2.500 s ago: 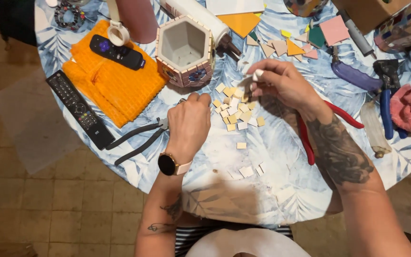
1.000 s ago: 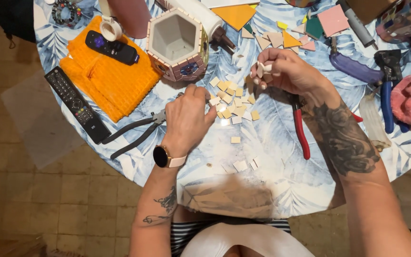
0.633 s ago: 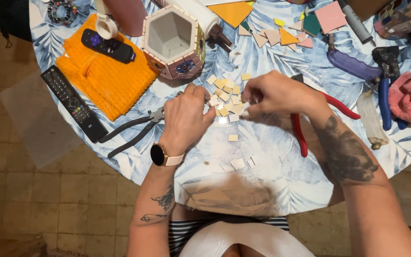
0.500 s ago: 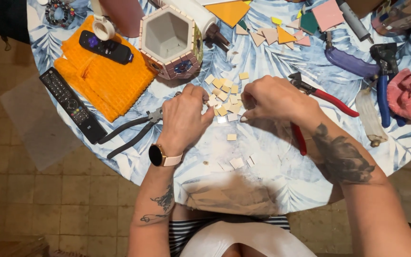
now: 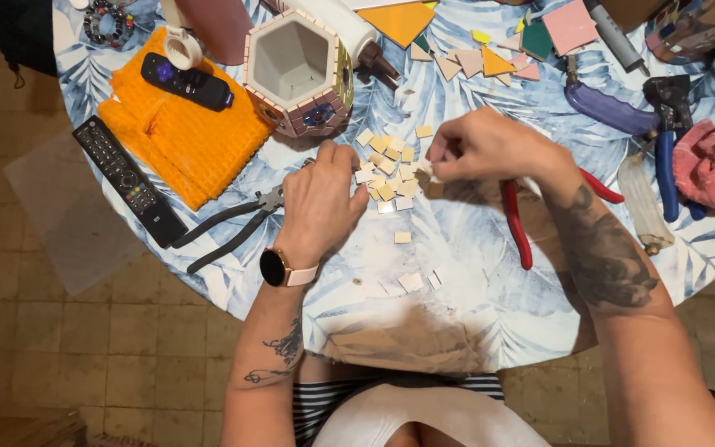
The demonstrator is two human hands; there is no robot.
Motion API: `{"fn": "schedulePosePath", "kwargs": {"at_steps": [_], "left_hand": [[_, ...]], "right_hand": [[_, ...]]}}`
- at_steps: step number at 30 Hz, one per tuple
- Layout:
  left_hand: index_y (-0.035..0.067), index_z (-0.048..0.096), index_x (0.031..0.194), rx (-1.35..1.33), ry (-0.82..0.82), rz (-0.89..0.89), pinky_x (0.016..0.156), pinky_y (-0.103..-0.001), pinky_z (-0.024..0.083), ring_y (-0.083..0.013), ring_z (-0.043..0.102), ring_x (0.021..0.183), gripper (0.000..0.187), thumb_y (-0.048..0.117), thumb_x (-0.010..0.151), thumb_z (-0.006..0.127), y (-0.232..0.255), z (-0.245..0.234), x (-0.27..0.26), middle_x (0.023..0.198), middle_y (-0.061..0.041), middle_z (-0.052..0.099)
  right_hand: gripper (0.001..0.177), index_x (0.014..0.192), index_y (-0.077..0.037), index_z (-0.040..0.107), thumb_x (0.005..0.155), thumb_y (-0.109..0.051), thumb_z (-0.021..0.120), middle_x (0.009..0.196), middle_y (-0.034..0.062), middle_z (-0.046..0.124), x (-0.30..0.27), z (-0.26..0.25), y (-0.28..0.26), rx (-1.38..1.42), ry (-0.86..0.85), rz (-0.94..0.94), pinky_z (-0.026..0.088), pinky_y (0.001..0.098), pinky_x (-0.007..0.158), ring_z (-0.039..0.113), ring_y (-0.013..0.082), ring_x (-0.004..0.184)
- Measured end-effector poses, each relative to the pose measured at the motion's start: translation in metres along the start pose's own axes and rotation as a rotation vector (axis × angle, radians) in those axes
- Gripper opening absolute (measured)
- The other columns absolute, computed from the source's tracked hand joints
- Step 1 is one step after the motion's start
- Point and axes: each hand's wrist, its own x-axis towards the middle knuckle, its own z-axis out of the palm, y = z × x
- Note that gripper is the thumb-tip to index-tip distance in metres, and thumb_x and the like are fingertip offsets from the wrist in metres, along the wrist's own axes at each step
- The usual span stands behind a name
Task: Cutting small wooden tiles into smaller pieces using nippers
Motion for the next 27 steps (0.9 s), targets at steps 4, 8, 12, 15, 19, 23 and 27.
{"fn": "schedulePosePath", "kwargs": {"at_steps": [4,8,12,15,19,23,27], "left_hand": [[0.011,0.051,0.097,-0.056,-0.047,0.075,0.063,-0.050,0.046,-0.0382,0.059,0.073,0.026,0.016,0.072,0.054,0.010,-0.008,-0.002,0.087,-0.009,0.047],[0.015,0.052,0.095,-0.036,-0.082,0.103,0.064,-0.047,0.046,-0.0362,0.060,0.072,0.023,0.022,0.073,0.054,0.013,0.002,-0.002,0.086,-0.006,0.046],[0.013,0.050,0.097,-0.024,-0.076,0.106,0.063,-0.047,0.046,-0.0367,0.059,0.070,0.026,0.022,0.073,0.056,0.015,0.008,-0.001,0.087,-0.007,0.045],[0.014,0.051,0.096,-0.010,-0.082,0.109,0.063,-0.045,0.046,-0.0345,0.060,0.070,0.025,0.020,0.072,0.056,0.018,0.011,-0.002,0.086,-0.005,0.045],[0.015,0.051,0.097,-0.004,-0.080,0.108,0.063,-0.045,0.047,-0.0341,0.060,0.070,0.026,0.021,0.073,0.056,0.016,0.018,0.000,0.086,-0.004,0.045],[0.012,0.050,0.092,-0.009,-0.024,0.153,0.060,-0.044,0.047,-0.0337,0.060,0.068,0.020,0.016,0.072,0.054,0.018,0.017,0.000,0.084,-0.005,0.045],[0.011,0.050,0.087,-0.020,0.044,0.175,0.059,-0.043,0.048,-0.0332,0.060,0.067,0.015,0.013,0.072,0.051,0.016,0.019,0.001,0.080,-0.004,0.045]], "right_hand": [[0.015,0.075,0.000,0.059,0.065,-0.009,0.055,0.059,0.0089,0.056,0.011,-0.001,0.026,0.374,-0.029,0.004,0.045,0.0322,0.050,0.052,0.0180,0.055],[0.019,0.086,0.004,0.050,0.068,-0.001,0.047,0.069,0.0137,0.054,0.019,0.003,0.038,0.940,-0.093,-0.106,0.047,0.0268,0.052,0.055,0.0197,0.063],[0.028,0.095,0.007,0.047,0.067,0.005,0.043,0.074,0.0171,0.053,0.020,0.004,0.040,1.012,-0.110,-0.192,0.048,0.0297,0.053,0.056,0.0245,0.069],[0.024,0.094,0.008,0.050,0.071,0.003,0.050,0.072,0.0159,0.055,0.017,0.002,0.034,0.776,-0.127,-0.193,0.048,0.0316,0.052,0.055,0.0225,0.066],[0.020,0.089,-0.004,0.061,0.071,-0.012,0.062,0.050,0.0064,0.047,0.009,0.002,0.015,0.245,-0.041,-0.198,0.036,0.0293,0.043,0.045,0.0166,0.049],[0.017,0.082,-0.010,0.062,0.067,-0.016,0.064,0.053,0.0068,0.052,0.010,0.008,0.013,0.063,-0.025,-0.110,0.041,0.0347,0.054,0.052,0.0229,0.056],[0.017,0.083,-0.010,0.060,0.068,-0.016,0.063,0.062,0.0082,0.060,0.010,0.007,0.014,0.011,-0.010,-0.066,0.045,0.0373,0.063,0.058,0.0272,0.067]]}}
